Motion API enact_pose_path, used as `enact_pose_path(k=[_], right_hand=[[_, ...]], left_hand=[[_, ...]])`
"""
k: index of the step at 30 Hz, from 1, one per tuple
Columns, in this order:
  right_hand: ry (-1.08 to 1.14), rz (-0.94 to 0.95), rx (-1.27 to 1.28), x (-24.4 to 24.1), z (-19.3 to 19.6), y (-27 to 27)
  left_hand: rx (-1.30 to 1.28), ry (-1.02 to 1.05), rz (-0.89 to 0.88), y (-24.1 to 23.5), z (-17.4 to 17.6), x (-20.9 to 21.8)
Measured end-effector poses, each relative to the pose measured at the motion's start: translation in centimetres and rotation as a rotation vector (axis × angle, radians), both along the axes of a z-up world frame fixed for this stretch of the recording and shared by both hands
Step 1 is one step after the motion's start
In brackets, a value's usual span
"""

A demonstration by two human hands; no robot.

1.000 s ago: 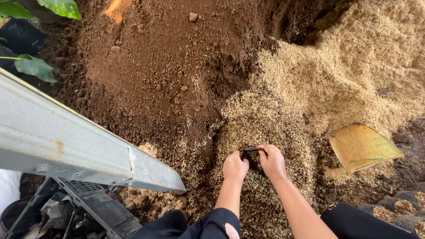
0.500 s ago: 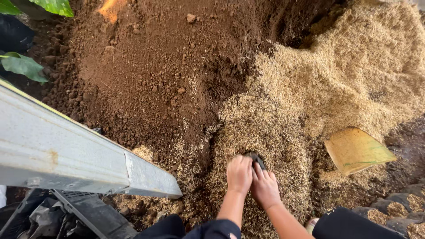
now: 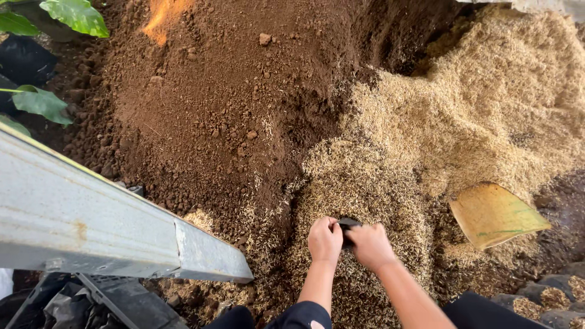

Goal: The person scoops a mixture of soil and sawdust by hand and fills black plastic nursery bags. The person then places the filled bags into a black crate.

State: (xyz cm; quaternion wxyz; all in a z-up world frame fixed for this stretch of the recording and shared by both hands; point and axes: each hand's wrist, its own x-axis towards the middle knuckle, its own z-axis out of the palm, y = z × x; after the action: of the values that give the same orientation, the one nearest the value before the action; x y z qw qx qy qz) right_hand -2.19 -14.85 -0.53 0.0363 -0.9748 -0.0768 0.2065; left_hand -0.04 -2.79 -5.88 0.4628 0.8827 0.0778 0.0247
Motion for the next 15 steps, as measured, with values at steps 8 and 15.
enact_pose_path(k=[8, 15], right_hand=[[-0.357, -0.386, 0.442, 3.1, -1.6, -4.5], [0.185, -0.597, 0.316, 4.1, -2.2, -2.8]], left_hand=[[0.101, 0.228, -0.079, 1.1, 1.8, 1.3], [0.123, 0.198, -0.091, 0.5, 0.7, 1.3]])
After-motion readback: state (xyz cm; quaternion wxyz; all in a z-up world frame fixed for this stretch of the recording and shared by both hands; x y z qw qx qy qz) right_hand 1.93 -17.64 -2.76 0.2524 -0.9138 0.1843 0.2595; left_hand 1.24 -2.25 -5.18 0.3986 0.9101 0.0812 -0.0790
